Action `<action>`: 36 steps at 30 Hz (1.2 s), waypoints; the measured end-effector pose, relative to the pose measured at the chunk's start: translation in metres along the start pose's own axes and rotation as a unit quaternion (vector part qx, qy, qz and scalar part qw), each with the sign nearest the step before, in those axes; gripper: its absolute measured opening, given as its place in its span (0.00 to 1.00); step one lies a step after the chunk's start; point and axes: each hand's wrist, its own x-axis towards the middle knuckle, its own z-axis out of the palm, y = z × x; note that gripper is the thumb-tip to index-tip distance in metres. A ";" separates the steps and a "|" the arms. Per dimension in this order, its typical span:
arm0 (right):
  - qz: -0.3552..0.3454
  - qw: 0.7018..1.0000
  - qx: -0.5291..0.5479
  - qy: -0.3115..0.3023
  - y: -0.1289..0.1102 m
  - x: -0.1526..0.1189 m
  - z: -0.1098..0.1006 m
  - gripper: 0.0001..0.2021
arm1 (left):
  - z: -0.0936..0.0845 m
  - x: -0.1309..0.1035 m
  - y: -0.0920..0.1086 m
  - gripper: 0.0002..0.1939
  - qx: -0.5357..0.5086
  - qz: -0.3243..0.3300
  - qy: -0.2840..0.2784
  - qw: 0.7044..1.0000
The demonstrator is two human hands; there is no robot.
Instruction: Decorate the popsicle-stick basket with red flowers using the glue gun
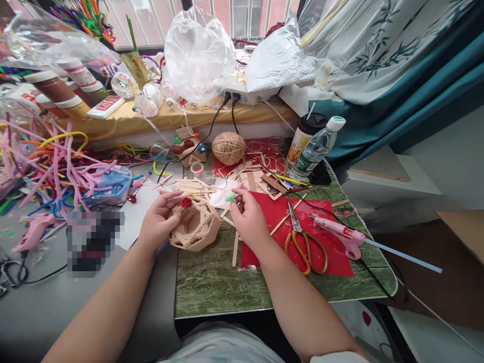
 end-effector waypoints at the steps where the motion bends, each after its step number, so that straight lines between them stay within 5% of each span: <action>1: 0.001 0.999 0.032 -0.003 -0.002 -0.002 0.001 0.17 | 0.000 0.000 0.001 0.31 0.010 -0.001 -0.003 1.000; 6: -0.013 0.970 0.241 0.028 -0.028 -0.010 0.005 0.13 | 0.004 -0.006 0.010 0.30 0.035 0.008 -0.055 0.998; 10: -0.039 0.952 0.302 0.025 -0.043 -0.018 0.006 0.11 | 0.011 -0.014 0.020 0.32 0.048 0.019 -0.091 0.995; 18: -0.051 0.963 0.258 -0.057 -0.037 -0.037 0.012 0.11 | 0.015 -0.015 0.019 0.34 0.055 0.006 -0.131 0.990; 29: 0.023 0.962 0.216 -0.162 -0.008 -0.024 0.017 0.11 | 0.009 -0.009 0.009 0.33 0.073 0.004 -0.124 0.990; 36: -0.018 0.983 0.129 -0.128 -0.014 -0.031 0.020 0.11 | 0.006 -0.008 0.005 0.34 0.055 -0.007 -0.125 0.991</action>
